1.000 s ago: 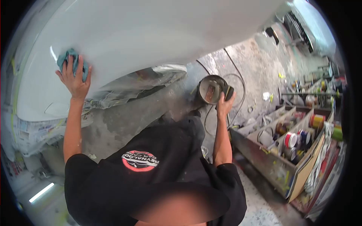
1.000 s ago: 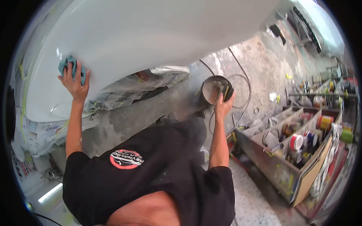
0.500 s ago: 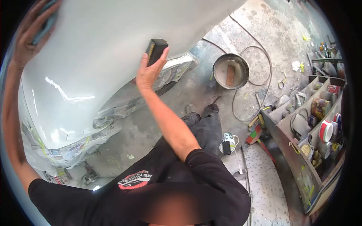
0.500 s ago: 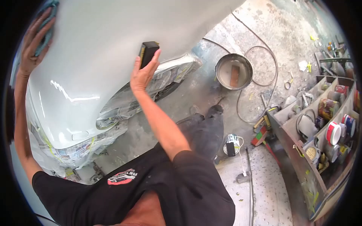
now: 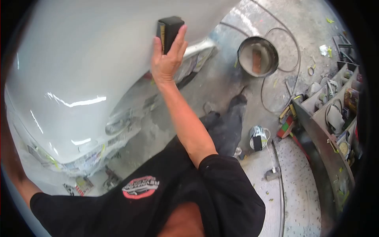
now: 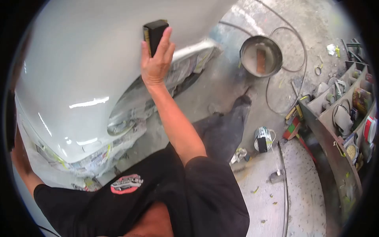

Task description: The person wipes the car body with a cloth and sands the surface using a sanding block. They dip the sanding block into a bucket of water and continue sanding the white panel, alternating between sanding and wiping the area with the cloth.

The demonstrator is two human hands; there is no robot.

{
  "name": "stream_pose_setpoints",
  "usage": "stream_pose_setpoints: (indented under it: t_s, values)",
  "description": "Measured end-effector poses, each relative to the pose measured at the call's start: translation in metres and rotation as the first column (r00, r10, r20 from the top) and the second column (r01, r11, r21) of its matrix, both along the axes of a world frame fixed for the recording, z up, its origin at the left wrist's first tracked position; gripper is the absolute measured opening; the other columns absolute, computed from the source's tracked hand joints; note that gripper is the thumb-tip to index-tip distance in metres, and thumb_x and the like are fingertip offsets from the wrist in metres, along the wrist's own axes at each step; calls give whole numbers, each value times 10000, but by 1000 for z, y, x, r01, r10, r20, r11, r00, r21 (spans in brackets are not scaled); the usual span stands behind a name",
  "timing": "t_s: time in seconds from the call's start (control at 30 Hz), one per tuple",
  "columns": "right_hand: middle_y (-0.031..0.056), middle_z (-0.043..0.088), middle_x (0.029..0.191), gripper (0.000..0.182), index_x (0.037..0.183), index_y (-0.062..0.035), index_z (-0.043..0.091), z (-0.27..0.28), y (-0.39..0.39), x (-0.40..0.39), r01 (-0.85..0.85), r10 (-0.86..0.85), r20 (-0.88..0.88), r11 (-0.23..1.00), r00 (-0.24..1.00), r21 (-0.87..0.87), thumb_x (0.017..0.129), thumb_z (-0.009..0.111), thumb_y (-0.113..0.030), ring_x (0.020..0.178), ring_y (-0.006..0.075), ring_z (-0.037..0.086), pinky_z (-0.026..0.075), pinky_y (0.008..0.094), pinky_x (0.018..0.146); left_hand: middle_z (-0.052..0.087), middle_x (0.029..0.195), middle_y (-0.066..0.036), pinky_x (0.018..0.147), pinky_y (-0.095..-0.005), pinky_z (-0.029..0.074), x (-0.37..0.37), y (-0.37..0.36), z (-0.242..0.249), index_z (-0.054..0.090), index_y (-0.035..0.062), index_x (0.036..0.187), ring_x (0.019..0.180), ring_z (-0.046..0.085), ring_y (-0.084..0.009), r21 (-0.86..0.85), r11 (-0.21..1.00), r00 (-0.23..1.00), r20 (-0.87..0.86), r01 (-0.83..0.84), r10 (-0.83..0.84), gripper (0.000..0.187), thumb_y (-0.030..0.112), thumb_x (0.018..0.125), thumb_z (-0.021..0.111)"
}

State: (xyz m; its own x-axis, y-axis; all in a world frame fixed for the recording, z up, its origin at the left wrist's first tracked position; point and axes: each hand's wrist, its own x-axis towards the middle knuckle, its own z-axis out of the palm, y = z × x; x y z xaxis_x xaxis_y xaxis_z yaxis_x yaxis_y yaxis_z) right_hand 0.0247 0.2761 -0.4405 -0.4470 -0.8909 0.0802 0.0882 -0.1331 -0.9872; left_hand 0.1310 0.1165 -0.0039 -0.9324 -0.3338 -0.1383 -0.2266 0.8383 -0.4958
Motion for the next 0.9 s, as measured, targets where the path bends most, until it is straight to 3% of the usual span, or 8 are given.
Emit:
stream_pose_setpoints:
  t_s: [0.07, 0.3, 0.4, 0.53, 0.63, 0.7, 0.77, 0.9]
  values:
    - [330, 443, 1494, 845, 1581, 56, 252, -3, -6, -9, -46, 46, 10, 999, 999, 25, 968, 698, -318, 1332, 460, 479, 363, 487, 1148, 523, 1508, -146, 1115, -611, 409, 0, -4, -7, 659, 152, 1352, 1376, 493, -364, 14, 1000, 999, -47, 1, 0, 442, 357, 962, 670]
    - [334, 363, 1564, 805, 1559, 111, 243, -87, -114, -51, 113, -130, 72, 972, 989, 207, 995, 634, -310, 1446, 444, 386, 286, 442, 1215, 530, 1486, -173, 1094, -625, 435, -7, -5, -5, 678, 148, 1323, 1375, 483, -383, -28, 995, 994, -53, 99, -100, 440, 394, 958, 670]
    - [302, 547, 1345, 842, 1606, -19, 263, -38, -37, -16, 65, -63, -124, 998, 990, 11, 969, 669, -388, 1198, 467, 563, 482, 489, 996, 534, 1477, -184, 1085, -631, 447, -10, -10, -5, 687, 146, 1311, 1375, 478, -391, 0, 989, 988, -61, 145, -145, 442, 409, 957, 671]
    - [282, 575, 1225, 829, 1594, -16, 286, -66, -79, -35, 118, -119, -143, 993, 982, -16, 968, 674, -397, 1102, 473, 597, 500, 508, 924, 538, 1464, -199, 1073, -639, 462, 3, -10, -6, 698, 143, 1294, 1374, 472, -402, 83, 985, 987, -69, 154, -148, 445, 430, 955, 671]
    - [301, 532, 1323, 819, 1583, -3, 290, -91, -130, -65, 122, -113, -78, 984, 991, 129, 968, 673, -386, 1192, 473, 561, 471, 502, 1005, 528, 1467, -204, 1053, -622, 500, 45, -3, 2, 694, 141, 1298, 1373, 470, -408, -342, 798, 841, 37, -496, 539, 429, 402, 959, 664]
    - [296, 529, 1311, 825, 1587, -1, 284, -85, -128, -67, 134, -123, -90, 983, 988, 127, 965, 675, -375, 1196, 469, 556, 469, 503, 1002, 516, 1474, -205, 1049, -624, 509, 44, -6, 7, 687, 137, 1307, 1372, 470, -411, -384, 781, 842, 17, -493, 540, 434, 391, 956, 667]
    - [275, 560, 1204, 821, 1607, -40, 266, -62, -89, -40, 168, -160, -175, 985, 971, 30, 970, 670, -366, 1091, 451, 597, 500, 509, 926, 508, 1478, -207, 1051, -632, 509, 21, -10, 2, 678, 129, 1317, 1373, 471, -415, 39, 991, 989, -78, 130, -127, 451, 387, 948, 676]
    - [225, 570, 1086, 841, 1590, -31, 323, -61, -38, -14, 93, -106, -185, 993, 977, -74, 960, 669, -466, 940, 390, 614, 530, 466, 835, 502, 1481, -211, 1049, -656, 504, 19, -17, -1, 672, 112, 1320, 1388, 463, -419, 67, 976, 976, -77, 207, -202, 471, 393, 942, 682]
